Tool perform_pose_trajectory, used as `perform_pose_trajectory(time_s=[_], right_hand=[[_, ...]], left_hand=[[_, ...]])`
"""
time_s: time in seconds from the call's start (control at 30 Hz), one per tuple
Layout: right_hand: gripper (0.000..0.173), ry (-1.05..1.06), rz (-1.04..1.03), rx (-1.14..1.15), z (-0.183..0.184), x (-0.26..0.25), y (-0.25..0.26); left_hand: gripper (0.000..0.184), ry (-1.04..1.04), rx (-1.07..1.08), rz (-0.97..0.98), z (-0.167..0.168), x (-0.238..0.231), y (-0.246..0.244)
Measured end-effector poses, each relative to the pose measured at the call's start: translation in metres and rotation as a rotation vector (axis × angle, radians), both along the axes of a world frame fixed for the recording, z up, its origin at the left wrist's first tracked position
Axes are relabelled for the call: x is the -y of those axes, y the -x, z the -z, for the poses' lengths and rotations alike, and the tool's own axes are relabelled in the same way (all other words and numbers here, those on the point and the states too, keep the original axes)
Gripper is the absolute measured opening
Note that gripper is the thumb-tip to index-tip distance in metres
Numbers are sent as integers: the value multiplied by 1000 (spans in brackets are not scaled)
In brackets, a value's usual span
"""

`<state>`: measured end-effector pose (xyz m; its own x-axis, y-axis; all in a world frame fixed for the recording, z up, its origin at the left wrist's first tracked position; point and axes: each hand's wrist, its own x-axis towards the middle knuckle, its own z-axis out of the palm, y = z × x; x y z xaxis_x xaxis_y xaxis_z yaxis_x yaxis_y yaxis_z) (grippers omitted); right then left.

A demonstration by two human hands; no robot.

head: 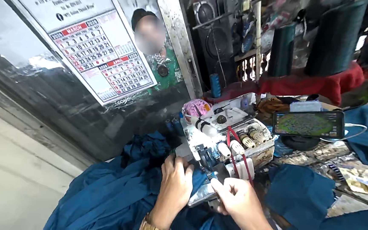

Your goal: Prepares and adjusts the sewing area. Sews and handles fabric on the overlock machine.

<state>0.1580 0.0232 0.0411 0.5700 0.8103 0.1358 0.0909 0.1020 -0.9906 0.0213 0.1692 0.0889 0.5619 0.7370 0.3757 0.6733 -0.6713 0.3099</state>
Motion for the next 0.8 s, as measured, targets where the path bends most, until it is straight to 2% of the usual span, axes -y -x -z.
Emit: perform_pose_trajectory(time_s=[0.13, 0.23, 0.3, 0.37, 0.4, 0.47, 0.53, 0.57, 0.63, 0.73, 0.8], right_hand=[[32, -114, -124, -21, 1, 23, 9], [18, -122, -353, 14, -9, 39, 11], [32, -123, -501, 58, -17, 49, 12], [43, -148, -610, 59, -17, 54, 6], [42, -162, -596, 39, -14, 54, -1], [30, -199, -351, -64, -6, 42, -16], [26, -142, -50, -83, 1, 33, -26], [28, -130, 10, -51, 5, 37, -25], [37, -169, 0, 8, 6, 54, -18], [53, -210, -74, -14, 12, 77, -9], [54, -207, -129, -10, 10, 86, -8]], left_hand=[[40, 140, -88, -154, -11, 6, 7], [24, -28, -108, -180, -16, 13, 26], [19, -210, -18, -117, -12, 38, 42], [18, -236, 65, -12, -7, 85, 45], [18, -179, 102, 38, 0, 112, 37], [20, -21, 235, 115, 21, 145, 11], [20, 293, 396, 228, 28, 150, -1], [20, 453, 463, 289, 26, 150, 4], [19, 614, 566, 359, 23, 150, 18], [16, 601, 708, 274, 33, 161, 25], [18, 578, 766, 226, 35, 163, 26]])
